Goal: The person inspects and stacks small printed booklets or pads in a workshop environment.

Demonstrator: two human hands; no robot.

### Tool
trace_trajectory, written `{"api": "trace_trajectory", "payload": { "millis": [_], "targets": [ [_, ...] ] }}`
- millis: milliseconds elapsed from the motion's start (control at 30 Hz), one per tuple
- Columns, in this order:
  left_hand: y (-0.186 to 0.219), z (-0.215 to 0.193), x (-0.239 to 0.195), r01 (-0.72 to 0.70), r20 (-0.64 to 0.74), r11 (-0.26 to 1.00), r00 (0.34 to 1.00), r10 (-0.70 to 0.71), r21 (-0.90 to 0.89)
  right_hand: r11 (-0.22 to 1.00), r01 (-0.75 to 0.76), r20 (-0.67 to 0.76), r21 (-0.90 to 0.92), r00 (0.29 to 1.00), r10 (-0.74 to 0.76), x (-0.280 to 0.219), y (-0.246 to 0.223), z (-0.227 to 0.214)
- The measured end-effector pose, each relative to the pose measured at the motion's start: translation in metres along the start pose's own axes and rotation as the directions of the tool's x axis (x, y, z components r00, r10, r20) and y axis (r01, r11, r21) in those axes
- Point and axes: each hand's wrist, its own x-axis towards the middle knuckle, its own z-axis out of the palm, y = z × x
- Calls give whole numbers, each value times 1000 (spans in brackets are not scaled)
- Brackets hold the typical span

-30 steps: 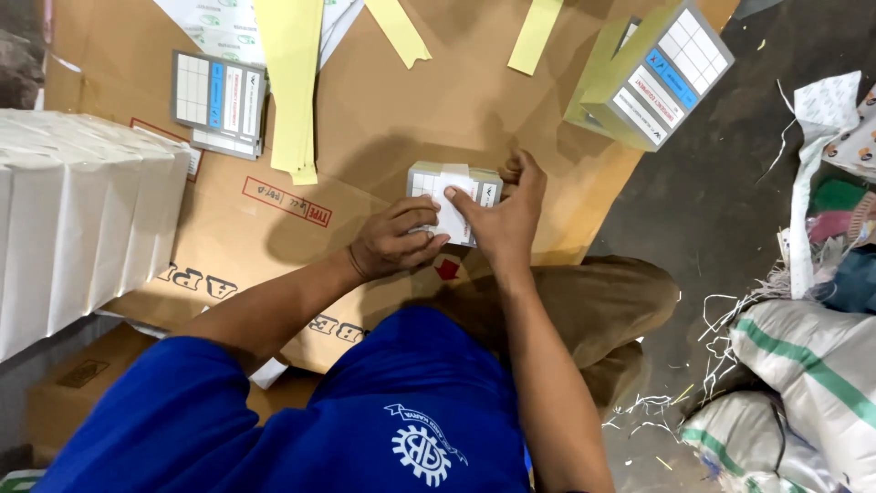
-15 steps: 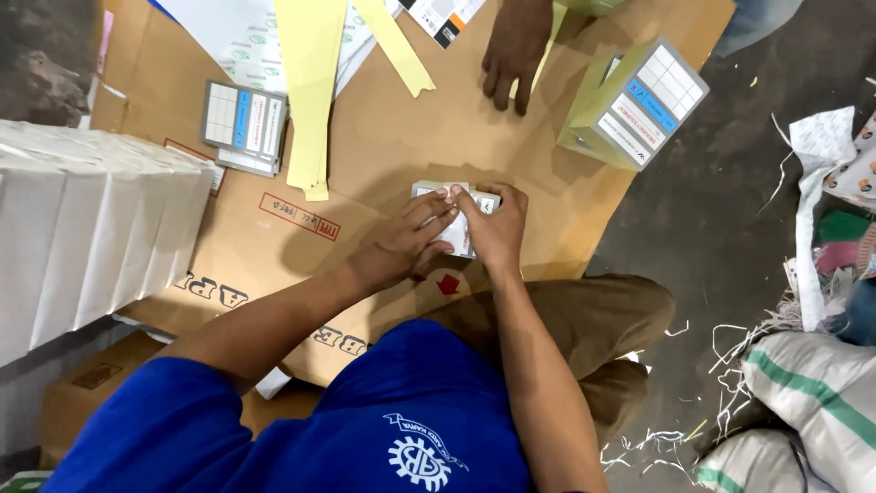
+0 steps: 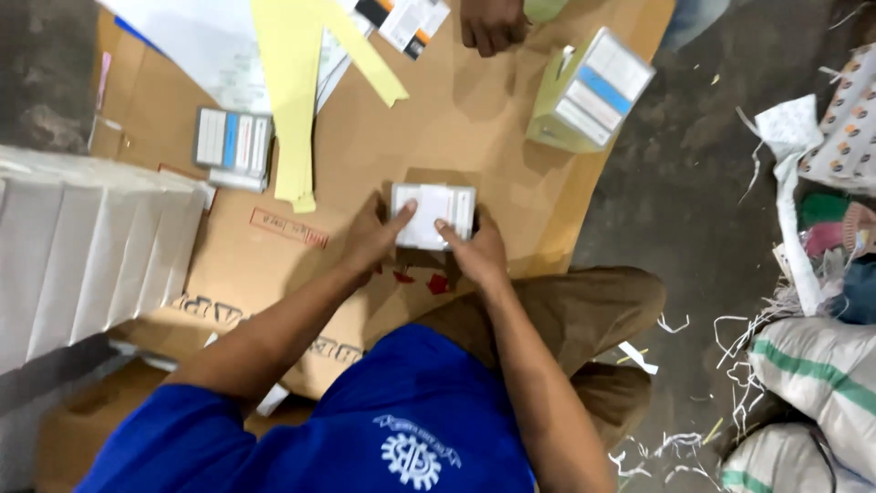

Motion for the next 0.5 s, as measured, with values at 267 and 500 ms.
{"api": "trace_trajectory", "payload": {
  "millis": [267, 500],
  "targets": [
    [-3, 32, -16, -114, -49, 982, 991, 123, 151, 980, 181, 6, -83, 983, -181, -13, 2, 4],
    [-11, 46, -42, -745, -83, 660, 666, 741, -94, 932, 362, -111, -7, 926, -361, -41, -6, -17]
  ]
}}
